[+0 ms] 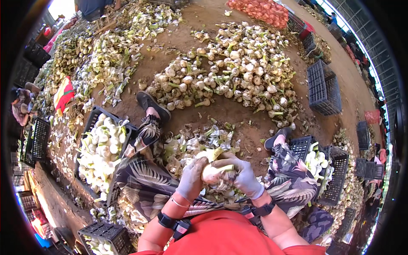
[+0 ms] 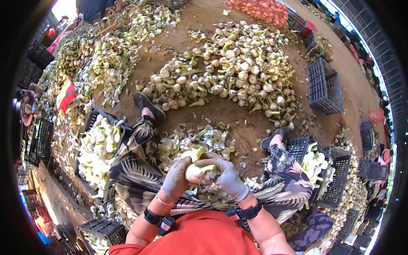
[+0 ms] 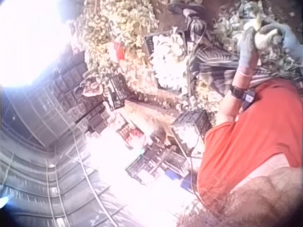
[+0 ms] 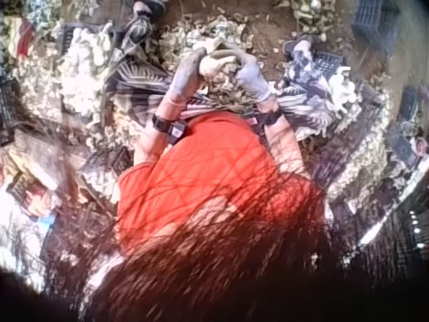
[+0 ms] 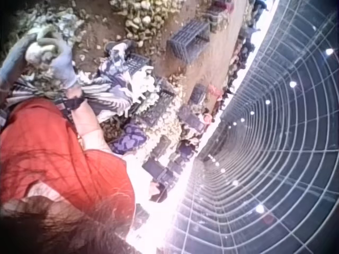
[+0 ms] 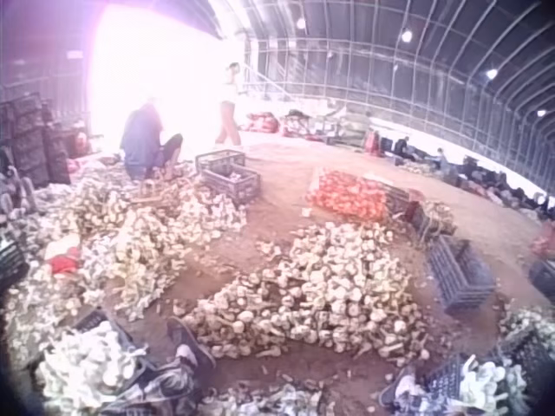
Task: The person sits on the ground and peels the outer layers of white root vegetables by hand. They place the peeled vegetables into a black crate to their right and discard the peels onto the floor. The task is performed continuously in a large, open-air processing area with other workers nearby.
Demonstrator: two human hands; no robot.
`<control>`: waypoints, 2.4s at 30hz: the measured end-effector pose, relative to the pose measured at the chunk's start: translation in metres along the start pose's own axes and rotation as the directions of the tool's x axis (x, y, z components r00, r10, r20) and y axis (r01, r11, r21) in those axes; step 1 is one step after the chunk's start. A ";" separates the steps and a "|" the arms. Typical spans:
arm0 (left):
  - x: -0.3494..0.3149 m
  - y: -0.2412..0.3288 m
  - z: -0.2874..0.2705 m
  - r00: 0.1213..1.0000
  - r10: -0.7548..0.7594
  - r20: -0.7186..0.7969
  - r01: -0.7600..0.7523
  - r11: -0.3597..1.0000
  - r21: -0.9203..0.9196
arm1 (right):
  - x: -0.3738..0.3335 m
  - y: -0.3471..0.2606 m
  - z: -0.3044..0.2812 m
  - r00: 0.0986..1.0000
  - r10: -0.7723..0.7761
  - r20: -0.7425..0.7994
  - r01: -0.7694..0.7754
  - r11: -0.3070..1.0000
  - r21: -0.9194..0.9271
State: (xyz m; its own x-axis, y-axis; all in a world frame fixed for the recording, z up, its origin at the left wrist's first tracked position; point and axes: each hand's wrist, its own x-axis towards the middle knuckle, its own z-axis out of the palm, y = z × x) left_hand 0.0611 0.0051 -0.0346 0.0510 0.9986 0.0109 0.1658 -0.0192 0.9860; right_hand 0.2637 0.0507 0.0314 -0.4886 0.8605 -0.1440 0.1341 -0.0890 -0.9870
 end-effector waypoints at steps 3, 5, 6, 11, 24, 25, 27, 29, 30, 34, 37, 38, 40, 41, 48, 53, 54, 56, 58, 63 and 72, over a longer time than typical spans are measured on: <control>0.006 0.027 0.003 0.891 -0.441 -0.105 0.286 0.727 -0.625 | -0.006 0.003 -0.003 0.970 0.209 -0.122 -0.114 0.839 0.531; -0.005 0.035 -0.010 0.960 -0.279 -0.026 0.258 0.916 -0.307 | -0.006 0.013 -0.009 0.937 0.205 -0.284 -0.041 0.869 0.493; -0.009 0.040 -0.018 0.978 -0.204 0.038 0.207 0.969 -0.137 | -0.006 0.022 -0.013 0.909 0.199 -0.365 -0.006 0.884 0.467; -0.036 0.023 -0.041 0.839 -0.215 0.499 -0.127 0.816 0.564 | -0.005 0.046 -0.035 0.665 0.439 -0.604 0.002 0.808 0.589; 0.006 0.018 0.007 0.929 -0.191 0.317 0.053 0.916 0.397 | -0.085 -0.021 -0.132 0.700 0.085 -0.709 -0.049 0.996 0.070; 0.004 0.011 0.007 0.924 -0.190 0.331 0.030 0.901 0.433 | -0.097 -0.057 -0.143 0.641 0.032 -0.767 -0.019 0.999 0.026; 0.003 0.002 0.011 0.918 -0.188 0.349 -0.015 0.863 0.505 | -0.140 -0.073 -0.186 0.431 -0.077 -0.899 -0.202 0.963 -0.179; 0.005 -0.008 0.019 0.893 -0.213 0.397 -0.013 0.868 0.497 | -0.198 -0.047 -0.238 0.264 -0.146 -0.953 -0.366 0.899 -0.239; 0.005 -0.010 0.022 0.881 -0.233 0.412 -0.005 0.867 0.499 | -0.214 -0.040 -0.250 0.226 -0.224 -0.948 -0.409 0.862 -0.301; 0.010 -0.012 0.034 0.868 -0.259 0.424 0.029 0.879 0.476 | -0.308 0.046 -0.293 0.238 -0.379 -0.894 -0.804 0.439 -0.400; 0.012 -0.017 0.030 0.862 -0.288 0.418 0.061 0.876 0.478 | -0.347 0.117 -0.286 0.372 0.087 -0.924 -0.792 0.549 -0.267; 0.013 -0.019 0.026 0.869 -0.285 0.404 0.061 0.873 0.484 | -0.343 0.127 -0.279 0.410 0.222 -0.885 -0.832 0.490 -0.263; 0.014 -0.020 0.016 0.864 -0.342 0.370 0.127 0.858 0.497 | -0.322 0.126 -0.272 0.406 0.353 -0.843 -0.876 0.412 -0.250; 0.013 -0.022 0.010 0.866 -0.358 0.350 0.156 0.858 0.490 | -0.308 0.106 -0.273 0.426 0.315 -0.848 -0.861 0.429 -0.273; 0.031 -0.048 0.008 0.923 -0.311 0.225 0.223 0.911 0.348 | -0.137 -0.019 -0.316 0.594 0.073 -0.801 -0.478 0.833 -0.278; 0.040 -0.075 0.001 0.894 -0.406 0.188 0.356 0.900 0.251 | 0.067 -0.027 -0.291 0.876 -0.038 -0.481 -0.270 0.787 -0.555; 0.042 -0.074 -0.003 0.884 -0.435 0.171 0.389 0.887 0.249 | 0.106 -0.017 -0.273 0.888 0.113 -0.445 -0.352 0.790 -0.502; 0.051 -0.068 -0.004 0.883 -0.445 0.149 0.371 0.857 0.358 | 0.160 0.056 -0.259 0.919 -0.097 -0.381 -0.257 0.588 -0.767; 0.055 -0.071 -0.004 0.916 -0.378 0.137 0.313 0.885 0.344 | 0.201 0.126 -0.259 0.885 -0.124 -0.449 -0.291 0.604 -0.742; 0.059 -0.080 -0.003 0.840 -0.532 0.105 0.462 0.803 0.377 | 0.274 0.202 -0.256 0.743 -0.145 -0.653 -0.498 0.531 -0.685; 0.082 -0.072 0.009 0.859 -0.512 -0.001 0.512 0.859 -0.002 | 0.227 0.178 -0.178 0.860 0.241 -0.451 -0.318 0.942 -0.103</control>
State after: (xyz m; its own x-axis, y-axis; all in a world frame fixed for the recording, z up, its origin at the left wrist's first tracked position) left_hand 0.0624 0.0876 -0.1062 -0.0419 0.8680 -0.4948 0.1661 0.4944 0.8532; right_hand 0.3297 0.3194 -0.1646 0.0008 0.9443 -0.3291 0.3711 -0.3059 -0.8768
